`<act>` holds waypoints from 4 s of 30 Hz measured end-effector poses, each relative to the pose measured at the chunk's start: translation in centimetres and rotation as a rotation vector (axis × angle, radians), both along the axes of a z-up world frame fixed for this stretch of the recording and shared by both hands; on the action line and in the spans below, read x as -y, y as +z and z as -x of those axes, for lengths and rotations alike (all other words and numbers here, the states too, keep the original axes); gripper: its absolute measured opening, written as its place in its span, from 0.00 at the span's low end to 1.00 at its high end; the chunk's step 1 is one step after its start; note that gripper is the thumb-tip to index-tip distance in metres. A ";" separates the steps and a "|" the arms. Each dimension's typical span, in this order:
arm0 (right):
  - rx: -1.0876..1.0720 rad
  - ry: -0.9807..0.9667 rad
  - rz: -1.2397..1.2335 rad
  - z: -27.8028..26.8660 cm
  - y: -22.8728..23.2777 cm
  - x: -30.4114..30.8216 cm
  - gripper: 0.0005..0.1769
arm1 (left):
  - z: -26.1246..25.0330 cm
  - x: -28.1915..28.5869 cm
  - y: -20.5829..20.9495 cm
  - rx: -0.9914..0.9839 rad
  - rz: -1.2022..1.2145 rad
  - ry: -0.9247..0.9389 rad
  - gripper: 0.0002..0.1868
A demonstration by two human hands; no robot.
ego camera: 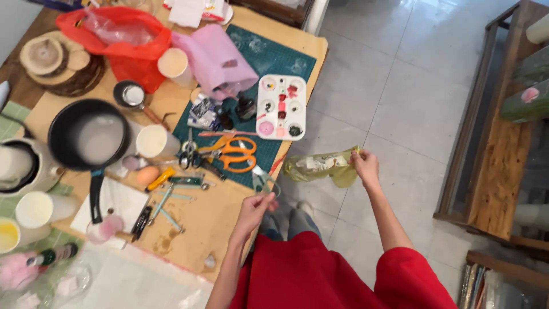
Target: Cleaning a silicone work mat and organizing candle-making supplies on a workbench.
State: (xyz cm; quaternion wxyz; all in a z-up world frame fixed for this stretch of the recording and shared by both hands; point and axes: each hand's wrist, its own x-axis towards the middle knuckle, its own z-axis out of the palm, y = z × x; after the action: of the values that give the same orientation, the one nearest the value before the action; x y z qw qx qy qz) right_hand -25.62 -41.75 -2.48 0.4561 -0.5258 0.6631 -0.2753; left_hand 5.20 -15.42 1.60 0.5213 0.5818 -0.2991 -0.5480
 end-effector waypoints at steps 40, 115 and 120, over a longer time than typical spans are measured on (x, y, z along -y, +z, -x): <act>0.482 0.663 0.379 -18.9 30.3 29.8 0.14 | -3.8 20.3 9.4 -0.054 -0.012 0.226 0.16; -0.091 0.720 1.187 -52.9 30.4 20.6 0.16 | -5.0 0.4 19.6 -0.277 0.456 1.154 0.20; 0.411 1.118 0.718 -40.1 31.9 -2.0 0.08 | -1.1 -6.0 21.1 -0.235 0.418 1.151 0.31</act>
State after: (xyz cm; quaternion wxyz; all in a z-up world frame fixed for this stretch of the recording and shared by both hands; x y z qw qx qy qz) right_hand 14.53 -39.74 29.41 0.4438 -0.8438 0.0610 -0.2955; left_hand 6.34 -9.39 22.74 0.8654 0.4710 0.0208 -0.1696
